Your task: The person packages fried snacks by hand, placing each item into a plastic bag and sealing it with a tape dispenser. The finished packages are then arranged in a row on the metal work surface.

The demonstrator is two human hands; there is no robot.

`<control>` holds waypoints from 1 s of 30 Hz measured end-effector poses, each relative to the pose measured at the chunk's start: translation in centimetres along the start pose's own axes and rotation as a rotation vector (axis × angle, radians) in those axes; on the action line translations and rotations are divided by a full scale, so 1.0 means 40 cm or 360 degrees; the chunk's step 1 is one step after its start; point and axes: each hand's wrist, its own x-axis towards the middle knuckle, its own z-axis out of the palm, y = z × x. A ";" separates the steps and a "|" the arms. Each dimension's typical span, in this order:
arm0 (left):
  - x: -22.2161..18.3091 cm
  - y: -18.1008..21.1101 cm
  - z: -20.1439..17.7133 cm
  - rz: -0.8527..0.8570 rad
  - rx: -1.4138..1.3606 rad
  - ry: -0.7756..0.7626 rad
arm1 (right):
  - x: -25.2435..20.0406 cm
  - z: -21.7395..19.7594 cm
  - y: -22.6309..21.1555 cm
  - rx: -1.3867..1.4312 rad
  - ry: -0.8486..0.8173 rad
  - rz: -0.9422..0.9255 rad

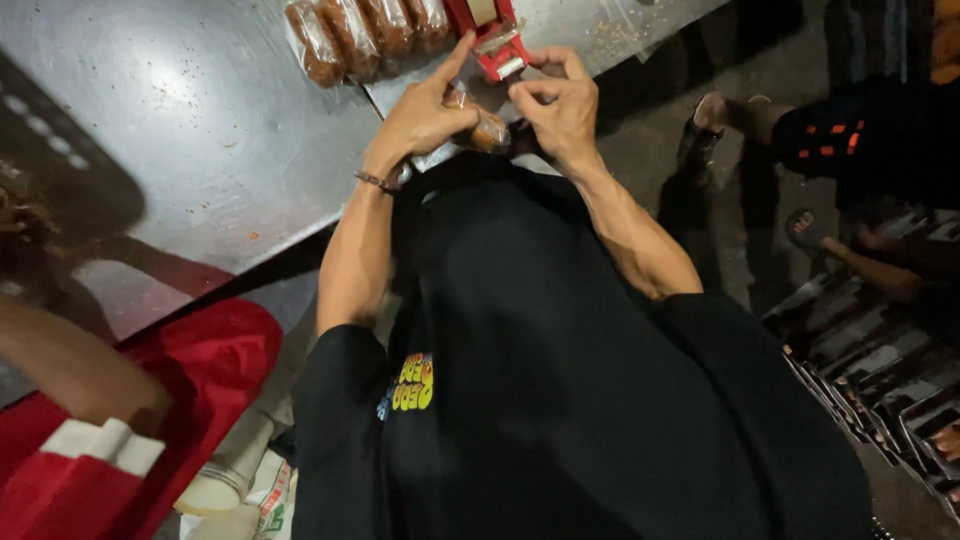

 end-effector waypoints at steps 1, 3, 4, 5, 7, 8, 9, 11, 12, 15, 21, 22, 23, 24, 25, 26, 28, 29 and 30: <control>0.004 -0.003 -0.003 0.0011 0.0022 0.0005 | 0.005 0.005 0.009 -0.0008 0.0044 -0.0010; 0.003 -0.001 -0.002 -0.0001 0.0017 0.0018 | 0.014 0.002 0.020 -0.0134 0.0073 -0.0101; 0.000 0.002 -0.003 -0.0024 -0.0010 0.0026 | 0.019 0.001 0.024 -0.0196 0.0087 -0.0149; -0.005 0.007 -0.004 -0.0046 -0.0038 0.0042 | 0.024 -0.003 0.030 -0.0215 0.0064 -0.0197; -0.032 0.018 -0.008 0.0049 -0.0150 0.0119 | 0.032 -0.019 0.041 -0.0250 0.0013 -0.0296; -0.050 0.025 -0.010 0.0095 -0.0205 0.0161 | 0.036 -0.028 0.043 -0.0280 -0.0023 -0.0282; -0.070 0.033 -0.012 0.0119 -0.0277 0.0196 | 0.039 -0.038 0.041 -0.0310 -0.0060 -0.0264; -0.106 0.052 -0.021 0.0179 -0.0423 0.0281 | 0.047 -0.068 0.018 -0.0242 -0.0155 -0.0203; -0.117 0.066 -0.020 0.0245 -0.0499 0.0363 | 0.036 -0.097 -0.017 -0.0144 -0.0216 -0.0159; -0.156 0.114 0.004 0.0403 -0.0672 0.0566 | -0.014 -0.165 -0.173 0.0602 -0.0462 0.0059; -0.197 0.251 0.018 0.0548 -0.0507 0.0752 | 0.015 -0.154 -0.331 0.1109 -0.0892 -0.0426; -0.202 0.267 0.017 0.0545 -0.0509 0.0742 | 0.026 -0.143 -0.328 0.1076 -0.0869 -0.0412; -0.205 0.280 0.017 0.0538 -0.0512 0.0734 | 0.035 -0.131 -0.324 0.1044 -0.0848 -0.0394; -0.204 0.289 0.015 0.0542 -0.0477 0.0745 | 0.041 -0.126 -0.320 0.1013 -0.0827 -0.0376; -0.207 0.293 0.015 0.0541 -0.0443 0.0757 | 0.041 -0.127 -0.318 0.0960 -0.0829 -0.0376; -0.207 0.295 0.016 0.0539 -0.0409 0.0768 | 0.042 -0.130 -0.318 0.0907 -0.0831 -0.0375; -0.199 0.294 0.018 0.0534 -0.0524 0.0743 | 0.044 -0.136 -0.327 0.0823 -0.0815 -0.0339; -0.194 0.292 0.019 0.0534 -0.0581 0.0722 | 0.046 -0.143 -0.334 0.0791 -0.0795 -0.0306; -0.191 0.290 0.020 0.0536 -0.0580 0.0729 | 0.044 -0.149 -0.341 0.0760 -0.0774 -0.0274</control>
